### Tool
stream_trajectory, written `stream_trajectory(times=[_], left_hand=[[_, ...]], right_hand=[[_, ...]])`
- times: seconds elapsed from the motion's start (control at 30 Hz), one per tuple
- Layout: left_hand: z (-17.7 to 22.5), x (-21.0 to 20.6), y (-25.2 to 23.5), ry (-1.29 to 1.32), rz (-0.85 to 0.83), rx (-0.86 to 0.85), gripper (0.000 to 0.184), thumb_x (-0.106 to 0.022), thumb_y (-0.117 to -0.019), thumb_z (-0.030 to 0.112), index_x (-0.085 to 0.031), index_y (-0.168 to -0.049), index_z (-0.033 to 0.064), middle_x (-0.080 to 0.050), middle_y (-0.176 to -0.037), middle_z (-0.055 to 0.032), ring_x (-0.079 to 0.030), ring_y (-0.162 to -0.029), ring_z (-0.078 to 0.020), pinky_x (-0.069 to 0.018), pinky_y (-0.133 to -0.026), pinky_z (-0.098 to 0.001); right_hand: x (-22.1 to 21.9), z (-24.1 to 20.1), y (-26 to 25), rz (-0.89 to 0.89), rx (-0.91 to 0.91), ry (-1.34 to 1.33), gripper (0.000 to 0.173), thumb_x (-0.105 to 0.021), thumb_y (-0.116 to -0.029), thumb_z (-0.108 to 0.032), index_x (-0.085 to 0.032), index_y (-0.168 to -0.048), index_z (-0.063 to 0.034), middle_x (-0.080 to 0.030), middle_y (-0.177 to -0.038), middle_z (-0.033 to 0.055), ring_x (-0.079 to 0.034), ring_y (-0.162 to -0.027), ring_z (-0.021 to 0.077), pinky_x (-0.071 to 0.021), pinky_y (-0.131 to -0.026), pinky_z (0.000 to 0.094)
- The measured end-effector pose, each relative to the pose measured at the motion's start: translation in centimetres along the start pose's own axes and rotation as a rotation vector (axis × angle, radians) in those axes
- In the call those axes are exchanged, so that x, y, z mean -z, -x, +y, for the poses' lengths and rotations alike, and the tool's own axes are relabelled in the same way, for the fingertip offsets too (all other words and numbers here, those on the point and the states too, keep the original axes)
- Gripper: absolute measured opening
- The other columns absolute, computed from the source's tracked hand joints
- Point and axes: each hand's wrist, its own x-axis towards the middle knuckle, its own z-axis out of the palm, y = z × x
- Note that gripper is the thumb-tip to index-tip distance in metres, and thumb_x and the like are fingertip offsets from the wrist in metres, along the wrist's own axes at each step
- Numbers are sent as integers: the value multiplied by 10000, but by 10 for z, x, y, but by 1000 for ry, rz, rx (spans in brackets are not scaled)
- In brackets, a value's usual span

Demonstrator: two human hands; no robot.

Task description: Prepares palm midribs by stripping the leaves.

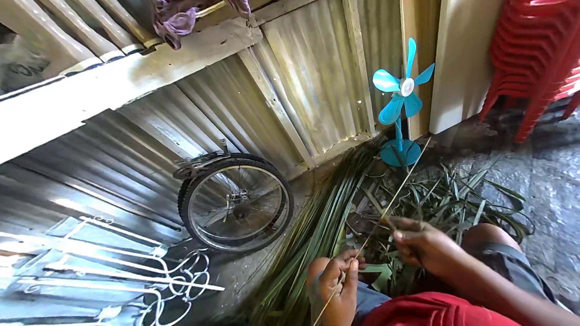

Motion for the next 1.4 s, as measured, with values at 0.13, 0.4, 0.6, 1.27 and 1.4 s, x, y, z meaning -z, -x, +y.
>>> stream_trajectory(times=[0.13, 0.4, 0.6, 1.27, 1.4], left_hand=[[-2, -11, -2, 4, 49, 74, 99, -645, -995, 109, -658, -916, 50, -754, -1006, -117, -757, -812, -216, -660, -727, -358], [10, -17, 2, 357, 90, 289, 109, -616, -1006, 56, -642, -906, 21, -741, -1065, -207, -766, -830, -277, -657, -754, -407], [23, -14, 5, 459, 155, 416, 128, -606, -1001, 31, -666, -888, 39, -749, -1088, -202, -772, -859, -275, -655, -762, -398], [6, 18, -8, -243, 30, -43, 101, -652, -993, 133, -698, -915, 86, -755, -1105, -79, -759, -915, -190, -659, -800, -338], [-3, 14, -10, -400, -80, -195, 96, -682, -975, 162, -721, -898, 122, -760, -1133, -23, -734, -1023, -139, -625, -888, -315]], right_hand=[[-19, 17, 8, -175, -103, 40, 584, -729, -876, -76, -563, -1435, -106, -684, -906, 45, -545, -566, 66, -485, -509, 230], [-19, 18, 4, -19, -57, -151, 593, -673, -895, -40, -512, -1464, -87, -647, -814, 42, -538, -543, 73, -482, -503, 232], [-7, 5, -12, 130, 39, -150, 579, -653, -916, -70, -511, -1476, -111, -605, -767, 33, -503, -514, 67, -461, -473, 227], [-16, 15, 7, -99, -166, 41, 541, -675, -930, -110, -530, -1451, -114, -635, -799, 20, -526, -550, 70, -472, -505, 238], [-22, 21, 4, -184, -206, -102, 498, -668, -929, -119, -564, -1415, -151, -615, -764, 10, -530, -558, 70, -472, -514, 232]])
